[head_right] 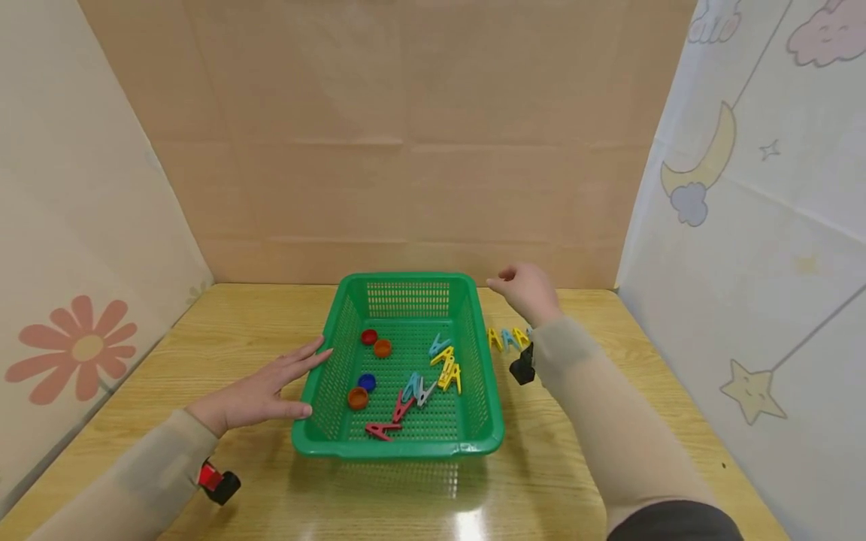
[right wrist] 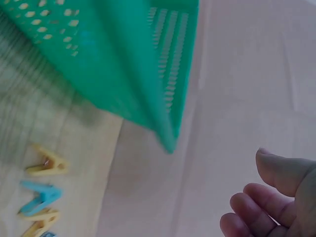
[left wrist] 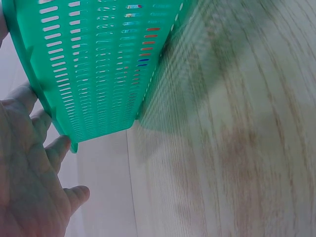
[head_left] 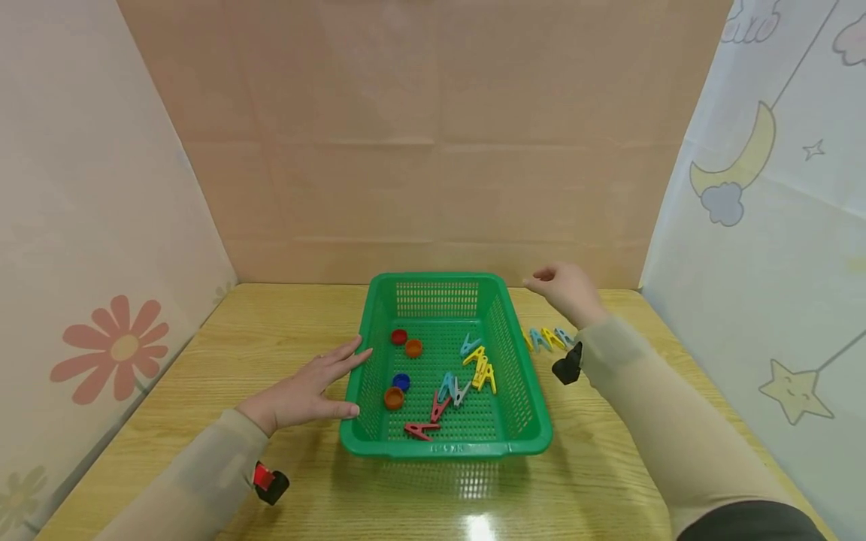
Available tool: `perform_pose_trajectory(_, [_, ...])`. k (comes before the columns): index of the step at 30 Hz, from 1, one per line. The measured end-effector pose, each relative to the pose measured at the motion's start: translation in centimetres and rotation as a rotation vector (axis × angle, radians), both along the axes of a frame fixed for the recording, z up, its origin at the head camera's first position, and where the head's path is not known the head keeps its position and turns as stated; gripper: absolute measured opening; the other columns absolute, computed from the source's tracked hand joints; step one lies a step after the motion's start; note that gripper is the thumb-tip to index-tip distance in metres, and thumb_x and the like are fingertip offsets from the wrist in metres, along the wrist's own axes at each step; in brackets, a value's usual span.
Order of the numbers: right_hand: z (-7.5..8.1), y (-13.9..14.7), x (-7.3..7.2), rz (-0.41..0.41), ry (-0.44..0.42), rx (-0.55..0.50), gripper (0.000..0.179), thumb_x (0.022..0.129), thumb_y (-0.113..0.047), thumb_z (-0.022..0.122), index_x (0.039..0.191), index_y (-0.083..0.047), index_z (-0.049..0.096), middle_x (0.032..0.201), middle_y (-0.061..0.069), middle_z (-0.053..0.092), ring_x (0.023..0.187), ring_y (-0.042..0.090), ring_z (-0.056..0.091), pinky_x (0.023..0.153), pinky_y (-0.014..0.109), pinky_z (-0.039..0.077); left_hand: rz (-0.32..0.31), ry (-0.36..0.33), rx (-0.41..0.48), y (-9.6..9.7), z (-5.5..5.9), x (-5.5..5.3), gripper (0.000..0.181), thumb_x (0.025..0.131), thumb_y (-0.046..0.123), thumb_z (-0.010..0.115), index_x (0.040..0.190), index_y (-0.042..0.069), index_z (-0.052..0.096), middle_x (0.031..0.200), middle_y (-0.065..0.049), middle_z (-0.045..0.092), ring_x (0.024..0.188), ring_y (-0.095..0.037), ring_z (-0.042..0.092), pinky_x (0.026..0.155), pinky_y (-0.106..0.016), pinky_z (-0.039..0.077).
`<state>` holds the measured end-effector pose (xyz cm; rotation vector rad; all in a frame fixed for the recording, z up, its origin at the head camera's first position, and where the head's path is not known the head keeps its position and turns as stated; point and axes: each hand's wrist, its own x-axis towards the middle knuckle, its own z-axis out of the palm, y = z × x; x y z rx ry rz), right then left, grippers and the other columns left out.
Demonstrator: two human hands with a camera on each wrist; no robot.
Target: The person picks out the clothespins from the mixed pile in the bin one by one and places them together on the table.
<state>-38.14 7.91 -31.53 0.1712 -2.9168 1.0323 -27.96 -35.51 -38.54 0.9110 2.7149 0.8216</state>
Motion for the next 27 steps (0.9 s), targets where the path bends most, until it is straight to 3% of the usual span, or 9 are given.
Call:
perform_pose_trajectory(6, [2.0, -3.3, 0.8, 0.056, 0.022, -0.007, 0.048, 0.094, -0.044, 0.06, 0.126, -0.008, 0.06, 0.125, 0.014, 0.058, 0.112, 0.034, 0.055, 0.093, 0.052, 0.045, -0.005, 0.002, -0.003, 0.0, 0.3, 0.1, 0.086, 0.086, 0.048, 0.067, 0.155, 0.023, 0.023, 0.162, -0.006, 0.006, 0.145, -0.039, 0.007, 0.104, -0.073, 0.011])
perform_pose_trajectory(12, [2.8, -7.3, 1.8, 0.188, 0.042, -0.036, 0.043, 0.092, -0.037, 0.065, 0.125, -0.01, 0.062, 0.123, 0.009, 0.061, 0.113, 0.027, 0.055, 0.094, 0.047, 0.046, -0.006, 0.005, -0.017, 0.0, 0.4, 0.1, 0.086, 0.086, 0.05, 0.066, 0.155, 0.022, 0.023, 0.162, -0.005, 0.006, 0.145, -0.039, 0.007, 0.106, -0.071, 0.008])
perform_pose_trajectory(18, [1.8, -10.8, 2.4, 0.358, 0.048, 0.018, 0.037, 0.09, -0.034, 0.068, 0.119, -0.011, 0.066, 0.114, 0.003, 0.066, 0.104, 0.02, 0.061, 0.09, 0.041, 0.049, -0.008, 0.038, -0.052, 0.0, 0.6, 0.1, 0.087, 0.086, 0.051, 0.066, 0.155, 0.022, 0.023, 0.162, -0.005, 0.007, 0.146, -0.037, 0.007, 0.107, -0.069, 0.001])
perform_pose_trajectory(27, [-0.9, -13.2, 3.3, 0.603, -0.055, 0.164, 0.026, 0.089, -0.028, 0.07, 0.112, -0.015, 0.069, 0.108, -0.002, 0.066, 0.097, 0.013, 0.06, 0.085, 0.034, 0.05, -0.013, 0.092, -0.123, 0.1, 1.0, 0.1, 0.086, 0.086, 0.053, 0.065, 0.155, 0.022, 0.024, 0.161, -0.006, 0.009, 0.145, -0.038, 0.007, 0.105, -0.071, -0.004])
